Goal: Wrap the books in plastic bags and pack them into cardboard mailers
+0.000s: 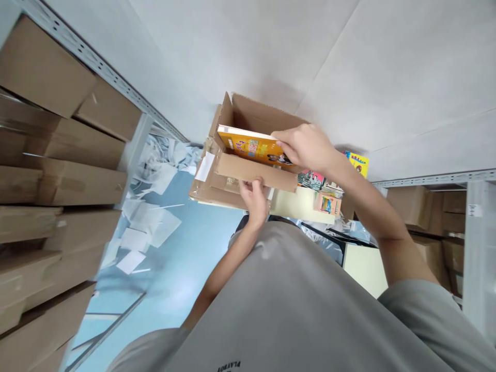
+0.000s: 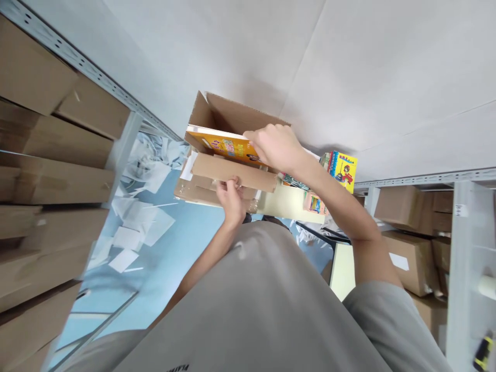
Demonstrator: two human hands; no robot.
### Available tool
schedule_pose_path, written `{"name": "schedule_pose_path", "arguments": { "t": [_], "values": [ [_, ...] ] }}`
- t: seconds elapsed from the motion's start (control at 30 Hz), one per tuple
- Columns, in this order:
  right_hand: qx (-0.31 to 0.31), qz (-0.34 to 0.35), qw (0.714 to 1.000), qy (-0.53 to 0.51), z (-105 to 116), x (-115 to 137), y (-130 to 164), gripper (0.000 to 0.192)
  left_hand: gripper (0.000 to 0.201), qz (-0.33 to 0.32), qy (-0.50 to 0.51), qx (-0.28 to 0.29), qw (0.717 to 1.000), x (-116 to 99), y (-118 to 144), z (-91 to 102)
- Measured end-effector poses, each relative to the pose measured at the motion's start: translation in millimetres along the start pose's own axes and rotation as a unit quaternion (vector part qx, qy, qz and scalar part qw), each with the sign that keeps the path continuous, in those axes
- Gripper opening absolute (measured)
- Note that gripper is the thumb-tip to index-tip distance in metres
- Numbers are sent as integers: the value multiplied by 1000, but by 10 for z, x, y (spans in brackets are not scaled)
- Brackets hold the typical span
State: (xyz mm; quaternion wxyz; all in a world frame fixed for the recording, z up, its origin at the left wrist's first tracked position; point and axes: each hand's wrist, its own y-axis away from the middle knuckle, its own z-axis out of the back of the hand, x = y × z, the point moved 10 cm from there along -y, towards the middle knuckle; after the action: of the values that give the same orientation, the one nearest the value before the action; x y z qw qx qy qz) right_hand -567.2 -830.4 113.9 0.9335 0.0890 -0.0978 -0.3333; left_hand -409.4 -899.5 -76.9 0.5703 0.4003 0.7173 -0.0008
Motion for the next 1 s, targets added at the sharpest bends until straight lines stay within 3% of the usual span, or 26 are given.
{"name": "schedule_pose_path", "arguments": {
  "t": [0.13,0.4,0.47,0.7,1.0],
  "values": [
    [-3,-9,1000,-15,-77,-42,-37,35,30,52,7,25,998,-20,-32,-32],
    [-54,-59,996,-48,486,-234,50,38,42,22,0,39,999,-84,-54,-69],
    [-45,-62,995,-57,425,-254,9,38,46,18,-8,46,999,-71,-60,-85],
    [39,-56,997,-43,-186,-172,-184,35,47,11,-27,50,998,-44,-120,-71],
    [19,-51,997,-61,-269,-210,-171,33,51,16,-81,63,995,-118,-155,-151]
  ]
}}
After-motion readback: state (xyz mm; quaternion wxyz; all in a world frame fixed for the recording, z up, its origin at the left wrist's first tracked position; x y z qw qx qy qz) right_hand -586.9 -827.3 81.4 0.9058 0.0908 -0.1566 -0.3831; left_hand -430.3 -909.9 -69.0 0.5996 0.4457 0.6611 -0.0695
